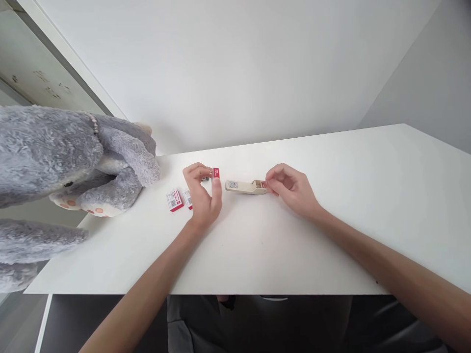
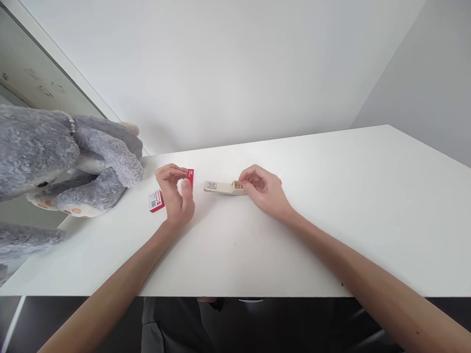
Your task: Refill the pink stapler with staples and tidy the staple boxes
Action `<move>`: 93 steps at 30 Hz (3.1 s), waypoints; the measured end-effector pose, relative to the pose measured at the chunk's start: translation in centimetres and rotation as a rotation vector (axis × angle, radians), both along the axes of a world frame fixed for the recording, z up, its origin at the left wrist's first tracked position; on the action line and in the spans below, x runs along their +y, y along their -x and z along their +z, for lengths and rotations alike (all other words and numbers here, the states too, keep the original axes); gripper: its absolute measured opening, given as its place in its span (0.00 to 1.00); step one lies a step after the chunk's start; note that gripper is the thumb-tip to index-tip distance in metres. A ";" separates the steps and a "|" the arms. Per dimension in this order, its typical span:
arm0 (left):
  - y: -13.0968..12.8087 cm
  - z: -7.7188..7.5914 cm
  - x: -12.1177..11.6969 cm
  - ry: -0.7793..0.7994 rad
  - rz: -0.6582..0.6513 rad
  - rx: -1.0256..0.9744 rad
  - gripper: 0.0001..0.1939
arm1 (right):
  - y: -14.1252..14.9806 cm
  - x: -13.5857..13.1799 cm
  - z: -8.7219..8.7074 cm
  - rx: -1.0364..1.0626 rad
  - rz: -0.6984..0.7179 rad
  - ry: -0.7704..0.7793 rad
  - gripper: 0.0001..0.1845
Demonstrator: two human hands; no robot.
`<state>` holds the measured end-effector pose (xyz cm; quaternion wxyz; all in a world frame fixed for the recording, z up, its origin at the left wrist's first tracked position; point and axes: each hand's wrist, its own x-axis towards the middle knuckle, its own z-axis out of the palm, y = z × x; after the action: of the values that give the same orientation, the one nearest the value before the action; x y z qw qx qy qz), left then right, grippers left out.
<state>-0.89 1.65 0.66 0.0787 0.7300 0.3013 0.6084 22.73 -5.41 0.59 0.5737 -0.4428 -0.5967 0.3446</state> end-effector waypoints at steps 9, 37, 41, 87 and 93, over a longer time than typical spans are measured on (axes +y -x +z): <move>-0.6 0.2 -0.2 -0.346 -0.298 0.281 0.33 | 0.6 -0.3 0.2 0.129 0.535 0.253 0.16; -1.5 0.7 -2.4 -0.206 -0.149 0.543 0.37 | -0.2 0.2 0.0 0.199 0.307 0.284 0.17; -1.5 0.6 -2.5 -0.172 -0.147 0.518 0.37 | 0.0 0.1 0.2 0.232 0.295 0.242 0.15; -1.0 -0.1 -2.1 -0.107 -0.199 0.534 0.23 | -0.6 0.7 1.1 0.503 0.185 0.341 0.21; -0.9 -0.6 -2.0 -0.022 -0.223 0.483 0.21 | -0.8 0.5 1.0 0.479 0.218 0.332 0.31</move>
<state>0.05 -0.35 0.11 0.0631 0.8835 0.2227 0.4073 23.52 -4.86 1.63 0.5773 -0.3702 -0.4242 0.5914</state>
